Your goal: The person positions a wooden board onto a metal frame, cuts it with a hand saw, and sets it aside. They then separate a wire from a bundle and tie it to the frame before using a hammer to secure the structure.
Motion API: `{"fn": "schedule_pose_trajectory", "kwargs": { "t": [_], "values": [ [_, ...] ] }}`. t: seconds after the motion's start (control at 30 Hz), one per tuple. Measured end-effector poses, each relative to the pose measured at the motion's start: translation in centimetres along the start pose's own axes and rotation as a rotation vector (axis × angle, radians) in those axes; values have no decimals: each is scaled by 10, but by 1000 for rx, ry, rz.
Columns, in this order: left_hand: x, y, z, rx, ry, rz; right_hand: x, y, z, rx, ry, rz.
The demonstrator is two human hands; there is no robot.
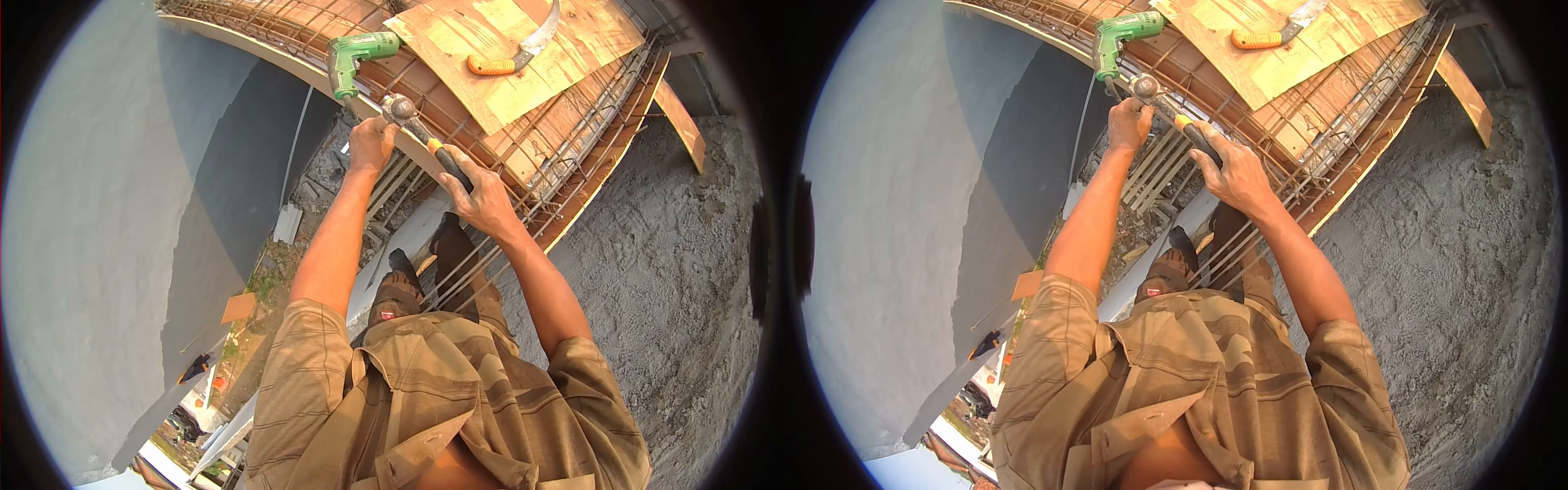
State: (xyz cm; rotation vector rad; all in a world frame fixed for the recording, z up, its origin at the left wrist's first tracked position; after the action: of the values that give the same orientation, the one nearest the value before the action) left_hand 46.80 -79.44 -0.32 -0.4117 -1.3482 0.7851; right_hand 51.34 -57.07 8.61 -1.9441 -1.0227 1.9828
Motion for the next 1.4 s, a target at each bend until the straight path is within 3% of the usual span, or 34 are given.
{"fn": "schedule_pose_trajectory", "kwargs": {
  "t": [0.1, 0.3, 0.47, 0.57, 0.67, 0.8, 0.9, 1.0, 1.1, 1.2, 1.3, 1.4],
  "values": [
    [-4, 7, 5, 30, 75, 141, 4, 1, 5, -8, 16, -11],
    [0, 4, 9, 0, 135, 75, 1, -2, 3, -8, 57, 50],
    [7, 1, 8, -40, 63, 62, -2, -6, 6, -71, 79, -17],
    [1, 3, 4, -62, -34, 7, -2, -4, -1, 7, 20, 62],
    [3, 3, 4, -16, 22, -8, 8, 1, 7, -57, 110, -36],
    [7, 2, 2, -11, 48, -23, 2, -4, 4, -51, 116, 74],
    [-12, 16, -12, 154, -88, -427, -3, -8, 3, 6, 31, 86],
    [-21, 32, -24, 255, -130, -488, -5, -8, 2, 70, -57, 75],
    [9, 19, -24, 286, -139, -184, 1, -2, 3, 67, -65, 33],
    [6, 22, -22, 345, -82, -91, 3, 1, 6, -87, 155, -10],
    [14, 21, -23, 397, -82, -106, 8, 4, 1, -67, 101, 28],
    [14, 21, -26, 403, -112, -100, 4, 4, -4, 79, -78, 39]
  ]
}}
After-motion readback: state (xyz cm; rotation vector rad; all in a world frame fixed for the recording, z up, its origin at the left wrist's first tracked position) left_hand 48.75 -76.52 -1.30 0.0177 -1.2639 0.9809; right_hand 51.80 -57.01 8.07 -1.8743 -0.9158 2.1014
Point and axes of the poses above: each hand's wrist, its own z-axis towards the middle knuckle, its own y-axis out of the palm, x = y × z, the point moved 5 cm from there along z, towards the middle knuckle, and after that the axes turned 5 degrees about y, right-handed, at the moved point
